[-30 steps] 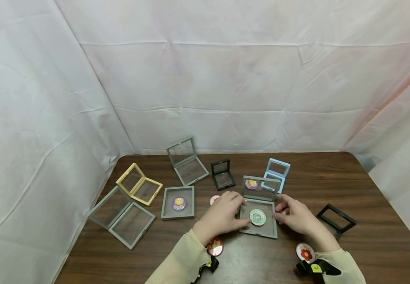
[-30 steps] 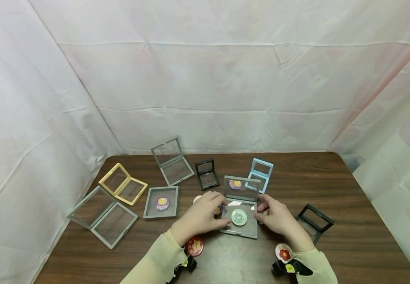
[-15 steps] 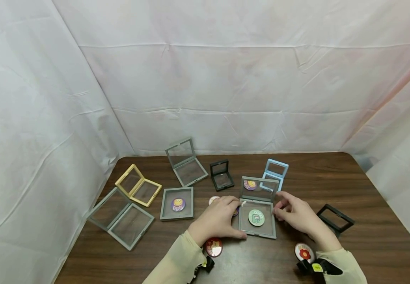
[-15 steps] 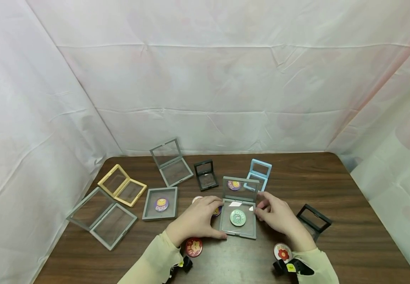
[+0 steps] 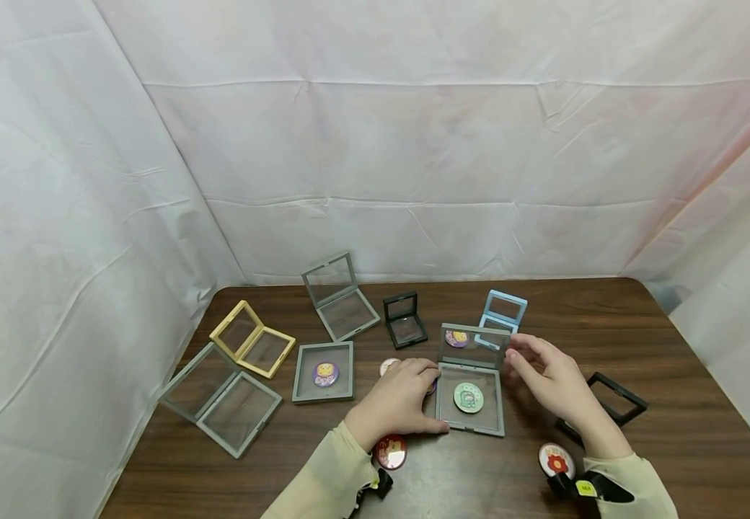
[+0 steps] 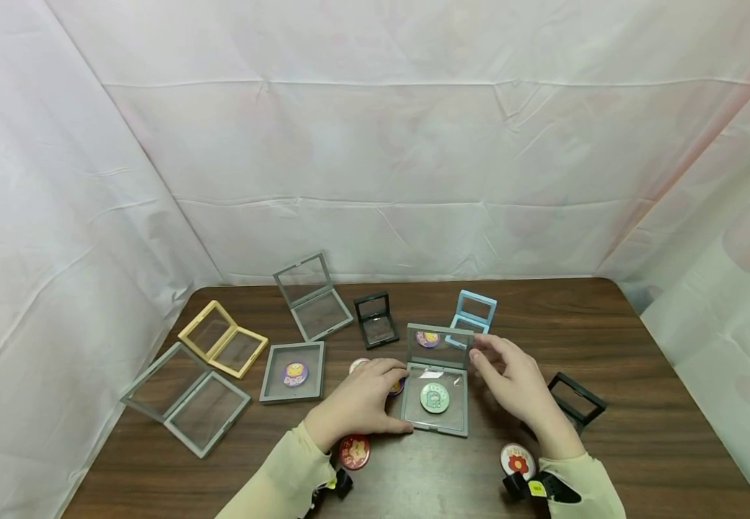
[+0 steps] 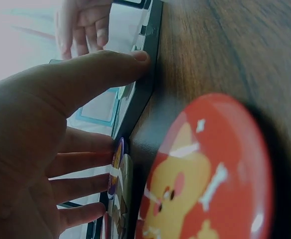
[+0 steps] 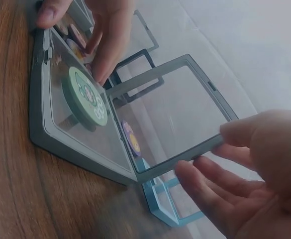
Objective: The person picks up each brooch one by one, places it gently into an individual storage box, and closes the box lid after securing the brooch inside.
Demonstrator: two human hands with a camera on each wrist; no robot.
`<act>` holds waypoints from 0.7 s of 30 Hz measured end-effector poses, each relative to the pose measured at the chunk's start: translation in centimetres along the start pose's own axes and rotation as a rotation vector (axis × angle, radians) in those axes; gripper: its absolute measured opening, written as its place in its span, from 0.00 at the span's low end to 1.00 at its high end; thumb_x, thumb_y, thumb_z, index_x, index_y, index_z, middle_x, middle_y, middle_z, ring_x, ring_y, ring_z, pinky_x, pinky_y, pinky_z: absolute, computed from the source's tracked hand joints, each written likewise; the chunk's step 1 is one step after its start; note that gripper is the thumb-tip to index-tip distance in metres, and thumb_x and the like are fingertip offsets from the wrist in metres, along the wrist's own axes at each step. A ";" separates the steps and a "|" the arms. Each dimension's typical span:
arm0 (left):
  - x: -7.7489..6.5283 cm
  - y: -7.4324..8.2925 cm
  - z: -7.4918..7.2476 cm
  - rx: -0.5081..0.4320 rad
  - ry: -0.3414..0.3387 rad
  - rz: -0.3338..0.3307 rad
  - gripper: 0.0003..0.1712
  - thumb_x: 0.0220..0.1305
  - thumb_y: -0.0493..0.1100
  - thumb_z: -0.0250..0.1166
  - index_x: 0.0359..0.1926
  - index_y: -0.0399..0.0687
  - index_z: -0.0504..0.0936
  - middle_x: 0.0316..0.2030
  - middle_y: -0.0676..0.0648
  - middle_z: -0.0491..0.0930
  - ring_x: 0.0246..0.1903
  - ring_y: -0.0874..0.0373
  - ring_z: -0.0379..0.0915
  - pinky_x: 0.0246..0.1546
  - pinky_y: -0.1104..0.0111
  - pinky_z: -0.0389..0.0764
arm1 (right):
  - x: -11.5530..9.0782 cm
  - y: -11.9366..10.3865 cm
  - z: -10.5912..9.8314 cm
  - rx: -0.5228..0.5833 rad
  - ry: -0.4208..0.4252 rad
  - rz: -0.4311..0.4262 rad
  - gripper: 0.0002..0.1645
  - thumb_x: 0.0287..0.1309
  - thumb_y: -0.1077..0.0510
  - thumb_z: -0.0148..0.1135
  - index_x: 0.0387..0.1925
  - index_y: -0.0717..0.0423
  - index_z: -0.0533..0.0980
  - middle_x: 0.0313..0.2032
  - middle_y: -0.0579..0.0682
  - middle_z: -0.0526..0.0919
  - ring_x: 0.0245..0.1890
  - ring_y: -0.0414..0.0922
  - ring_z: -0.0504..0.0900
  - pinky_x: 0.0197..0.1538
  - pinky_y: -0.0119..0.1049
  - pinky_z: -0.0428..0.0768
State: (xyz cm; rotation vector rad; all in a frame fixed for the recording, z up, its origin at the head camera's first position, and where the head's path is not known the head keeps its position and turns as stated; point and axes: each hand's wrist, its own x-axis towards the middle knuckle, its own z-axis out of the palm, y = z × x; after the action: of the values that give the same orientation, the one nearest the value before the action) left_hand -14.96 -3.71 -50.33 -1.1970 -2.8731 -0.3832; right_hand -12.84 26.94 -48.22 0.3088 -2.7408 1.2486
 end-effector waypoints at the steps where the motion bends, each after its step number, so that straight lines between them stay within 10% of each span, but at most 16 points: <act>1: 0.0 0.0 0.0 0.002 0.001 0.000 0.52 0.54 0.74 0.81 0.69 0.45 0.83 0.66 0.48 0.81 0.67 0.53 0.77 0.68 0.58 0.76 | 0.0 -0.1 0.0 -0.010 0.016 -0.010 0.23 0.83 0.53 0.61 0.69 0.60 0.78 0.45 0.47 0.91 0.42 0.44 0.89 0.45 0.34 0.84; 11: 0.0 -0.2 0.3 -0.027 0.007 -0.001 0.52 0.54 0.74 0.81 0.69 0.46 0.82 0.67 0.48 0.81 0.67 0.53 0.76 0.71 0.59 0.74 | -0.1 -0.7 0.0 -0.004 0.110 -0.067 0.14 0.82 0.55 0.62 0.60 0.51 0.85 0.43 0.45 0.90 0.40 0.43 0.89 0.43 0.26 0.82; 21: -0.2 -0.3 0.1 -0.032 0.012 -0.008 0.52 0.53 0.74 0.81 0.69 0.46 0.83 0.66 0.49 0.82 0.67 0.53 0.76 0.70 0.58 0.75 | -0.2 -1.1 -1.0 0.026 -0.002 -0.027 0.13 0.81 0.53 0.64 0.58 0.51 0.86 0.45 0.50 0.91 0.40 0.44 0.91 0.42 0.33 0.85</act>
State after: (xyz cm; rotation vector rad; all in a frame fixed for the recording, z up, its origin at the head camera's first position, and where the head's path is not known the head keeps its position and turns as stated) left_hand -15.00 -4.06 -50.53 -1.1839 -2.8728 -0.4366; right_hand -12.37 27.02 -46.85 0.3487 -2.7139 1.2792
